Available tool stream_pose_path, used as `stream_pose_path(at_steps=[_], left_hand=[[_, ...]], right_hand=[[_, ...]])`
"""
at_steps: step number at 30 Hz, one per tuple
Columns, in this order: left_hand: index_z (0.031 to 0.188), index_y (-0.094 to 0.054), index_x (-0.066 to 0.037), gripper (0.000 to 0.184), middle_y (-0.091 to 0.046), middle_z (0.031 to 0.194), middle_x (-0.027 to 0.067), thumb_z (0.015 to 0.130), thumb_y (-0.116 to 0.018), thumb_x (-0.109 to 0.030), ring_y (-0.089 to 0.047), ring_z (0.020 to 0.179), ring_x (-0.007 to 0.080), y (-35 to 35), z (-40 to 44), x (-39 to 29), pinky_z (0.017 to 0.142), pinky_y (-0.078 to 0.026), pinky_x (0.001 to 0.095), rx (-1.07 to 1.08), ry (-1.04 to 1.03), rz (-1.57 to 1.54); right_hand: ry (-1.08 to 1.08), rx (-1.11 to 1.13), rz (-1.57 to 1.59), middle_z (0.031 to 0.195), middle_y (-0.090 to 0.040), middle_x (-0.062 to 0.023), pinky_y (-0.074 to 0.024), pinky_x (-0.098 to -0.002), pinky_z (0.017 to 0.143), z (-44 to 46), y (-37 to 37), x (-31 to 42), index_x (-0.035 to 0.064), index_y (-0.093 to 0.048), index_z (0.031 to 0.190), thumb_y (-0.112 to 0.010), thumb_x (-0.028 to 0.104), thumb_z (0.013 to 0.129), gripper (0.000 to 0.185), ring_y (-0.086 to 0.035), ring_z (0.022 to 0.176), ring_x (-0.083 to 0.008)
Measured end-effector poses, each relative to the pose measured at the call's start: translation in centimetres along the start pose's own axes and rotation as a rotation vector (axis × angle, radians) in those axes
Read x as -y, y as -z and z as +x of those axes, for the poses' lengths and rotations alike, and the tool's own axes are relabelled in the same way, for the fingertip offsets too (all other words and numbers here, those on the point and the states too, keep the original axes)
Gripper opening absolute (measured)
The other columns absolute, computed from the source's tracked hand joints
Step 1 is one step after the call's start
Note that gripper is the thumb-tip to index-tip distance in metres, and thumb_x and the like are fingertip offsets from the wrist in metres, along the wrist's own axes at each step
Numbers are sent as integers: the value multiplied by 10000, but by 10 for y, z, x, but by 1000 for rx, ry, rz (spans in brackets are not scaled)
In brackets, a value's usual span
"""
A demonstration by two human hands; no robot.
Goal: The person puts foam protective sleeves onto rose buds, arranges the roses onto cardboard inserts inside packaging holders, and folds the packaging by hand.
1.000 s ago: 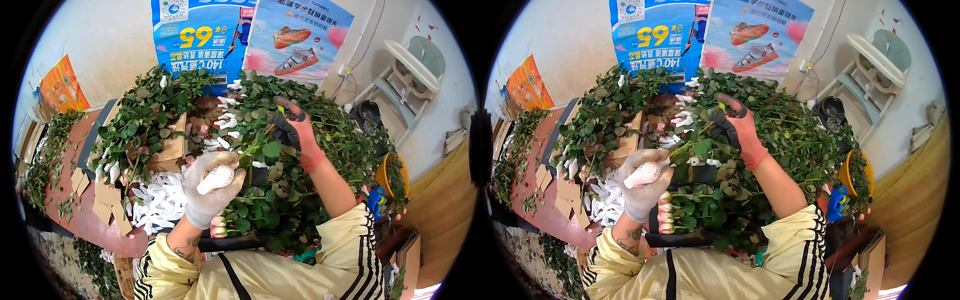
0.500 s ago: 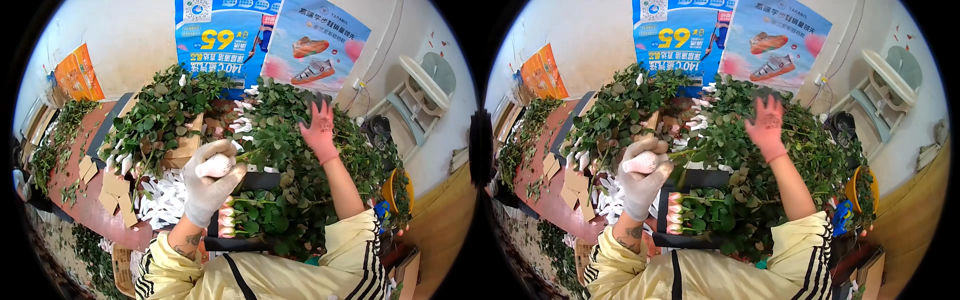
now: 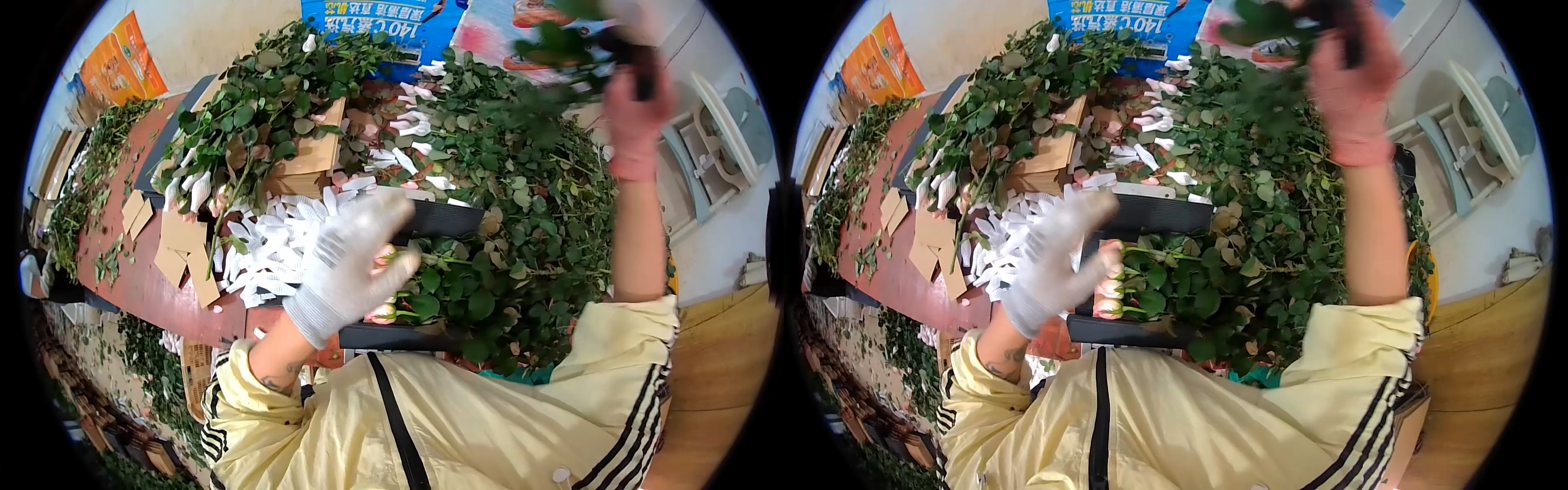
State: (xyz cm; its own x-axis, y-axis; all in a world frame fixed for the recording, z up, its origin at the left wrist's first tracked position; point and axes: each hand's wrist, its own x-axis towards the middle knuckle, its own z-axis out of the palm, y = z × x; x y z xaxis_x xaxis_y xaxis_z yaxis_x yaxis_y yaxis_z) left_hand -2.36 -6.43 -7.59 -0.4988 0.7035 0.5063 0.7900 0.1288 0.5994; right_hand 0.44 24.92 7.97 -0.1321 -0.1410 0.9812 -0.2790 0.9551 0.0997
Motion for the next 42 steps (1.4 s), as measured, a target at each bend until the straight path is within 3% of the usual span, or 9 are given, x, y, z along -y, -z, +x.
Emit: stream_pose_path(at_steps=[1, 5, 10, 11, 12, 15, 23, 35, 42], left_hand=[[1291, -466, 3, 613, -472, 1327, 201, 779, -692, -248, -460, 1226, 359, -9, -13, 6, 1027, -357, 437, 147, 13, 124], [1292, -471, -11, 635, -440, 1357, 215, 802, -646, -376, -401, 1272, 382, -59, -43, 35, 1050, -316, 461, 311, 135, 220], [1329, -427, 20, 720, -327, 1441, 228, 842, -547, -497, -295, 1348, 383, -78, -54, 41, 1097, -237, 459, 469, 196, 328], [1329, -423, 28, 729, -328, 1439, 234, 842, -549, -499, -298, 1346, 384, -78, -56, 40, 1097, -235, 458, 465, 192, 331], [1329, -427, 39, 744, -354, 1424, 230, 839, -545, -509, -313, 1339, 368, -78, -59, 39, 1101, -238, 439, 472, 179, 348], [1326, -417, 46, 745, -344, 1421, 241, 839, -550, -502, -318, 1326, 388, -76, -63, 35, 1101, -230, 461, 525, 196, 316], [1331, -427, 41, 770, -356, 1432, 210, 823, -558, -523, -307, 1350, 349, -82, -68, 34, 1110, -225, 419, 497, 181, 396], [1287, -454, 65, 756, -385, 1387, 229, 787, -618, -477, -363, 1287, 372, -77, -64, 30, 1089, -255, 447, 479, 143, 380], [1124, -593, -48, 428, -554, 1191, 134, 817, -606, -347, -499, 1131, 329, -66, -53, 62, 975, -369, 442, 337, 104, 217]], right_hand=[[113, 121, 9, 964, -683, -76, -500, -261, 769, 26, 24, -15, -35, -645, 1047, -491, -12, 863, 240, -635, 830, -136], [-50, 184, 167, 1030, -658, -124, -496, -303, 813, 48, 53, 40, -51, -621, 1081, -464, -35, 834, 294, -628, 898, -199], [351, 928, -161, 1166, -557, -124, -428, -397, 931, -79, 23, 111, 80, -597, 1142, -588, 77, 674, 469, -550, 1073, -280], [269, 1240, -248, 1031, -559, -87, -438, -369, 853, -110, 7, 122, 102, -596, 1072, -607, 130, 656, 417, -547, 955, -249], [195, 1213, -146, 937, -532, -57, -433, -342, 754, -156, -2, 120, 125, -586, 1035, -585, 174, 681, 357, -533, 859, -223], [113, 1486, -184, 952, -540, -83, -432, -357, 722, -219, -16, 135, 120, -594, 1006, -514, 191, 787, 244, -534, 900, -240], [61, 1259, -115, 1074, -550, -83, -441, -384, 748, -223, -32, 145, 159, -594, 1080, -590, 211, 749, 335, -531, 958, -284], [112, 1501, -31, 1003, -577, -62, -487, -336, 686, -235, -42, 129, 187, -552, 1212, -515, 154, 801, 414, -598, 898, -222], [154, 1365, -66, 962, -558, -44, -465, -312, 706, -253, -36, 124, 189, -526, 1234, -461, 168, 835, 405, -575, 855, -201]])
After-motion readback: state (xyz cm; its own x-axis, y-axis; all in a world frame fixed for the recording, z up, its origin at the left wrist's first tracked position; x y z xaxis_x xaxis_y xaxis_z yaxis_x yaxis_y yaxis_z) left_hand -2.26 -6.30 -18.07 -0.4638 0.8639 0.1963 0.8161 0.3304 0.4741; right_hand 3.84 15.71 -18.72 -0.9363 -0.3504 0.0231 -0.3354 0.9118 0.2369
